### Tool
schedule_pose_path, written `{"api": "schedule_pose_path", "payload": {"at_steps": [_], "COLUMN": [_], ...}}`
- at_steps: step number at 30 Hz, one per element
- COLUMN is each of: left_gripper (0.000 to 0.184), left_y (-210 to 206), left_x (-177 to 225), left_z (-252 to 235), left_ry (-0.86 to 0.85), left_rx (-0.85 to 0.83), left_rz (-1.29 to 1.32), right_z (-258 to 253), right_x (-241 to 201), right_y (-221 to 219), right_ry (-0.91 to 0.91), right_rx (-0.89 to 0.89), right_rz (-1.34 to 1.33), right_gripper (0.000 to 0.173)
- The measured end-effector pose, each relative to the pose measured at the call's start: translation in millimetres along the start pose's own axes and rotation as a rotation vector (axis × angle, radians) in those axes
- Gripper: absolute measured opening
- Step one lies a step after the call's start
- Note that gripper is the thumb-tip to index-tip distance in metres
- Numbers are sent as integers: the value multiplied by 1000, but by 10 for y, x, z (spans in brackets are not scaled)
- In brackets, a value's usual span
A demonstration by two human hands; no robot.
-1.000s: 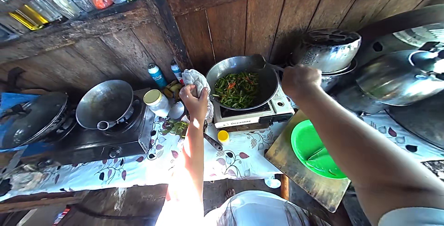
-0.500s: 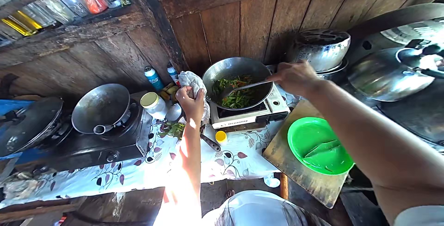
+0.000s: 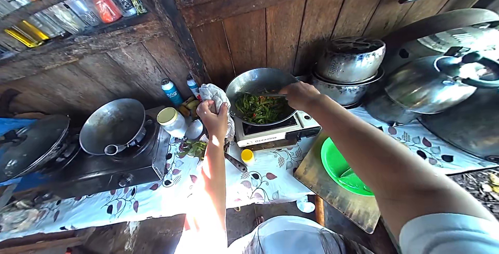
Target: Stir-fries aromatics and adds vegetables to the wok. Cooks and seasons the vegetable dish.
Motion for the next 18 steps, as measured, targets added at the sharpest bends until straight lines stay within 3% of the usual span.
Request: {"api": "schedule_pose_path", "payload": {"at_steps": [3, 7, 14, 18], "left_gripper": [47, 49, 49, 48], "left_y": [0, -11, -5, -9], "left_x": [-1, -31, -26, -24], "left_z": [1, -8, 3, 11], "left_ry": [-12, -9, -11, -12], "left_rx": [-6, -9, 0, -1], "left_rz": [-10, -5, 8, 4], "right_z": [219, 474, 1086, 1026], "right_x": [24, 394, 803, 809], "right_y": [223, 523, 931, 723], "right_ry": [164, 304, 125, -19], "right_rx": [48, 220, 239, 109], "right_rz": [177, 261, 313, 307], "right_gripper": [38, 37, 28, 27]}}
Point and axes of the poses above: each hand's wrist, its own z-axis away from the middle knuckle, its own y-axis out of the back of the hand, x = y × z, the point moved 6 cm from there along -z, towards the middle knuckle, and after that the axes turned 9 degrees about -y, right-handed, at the moved point
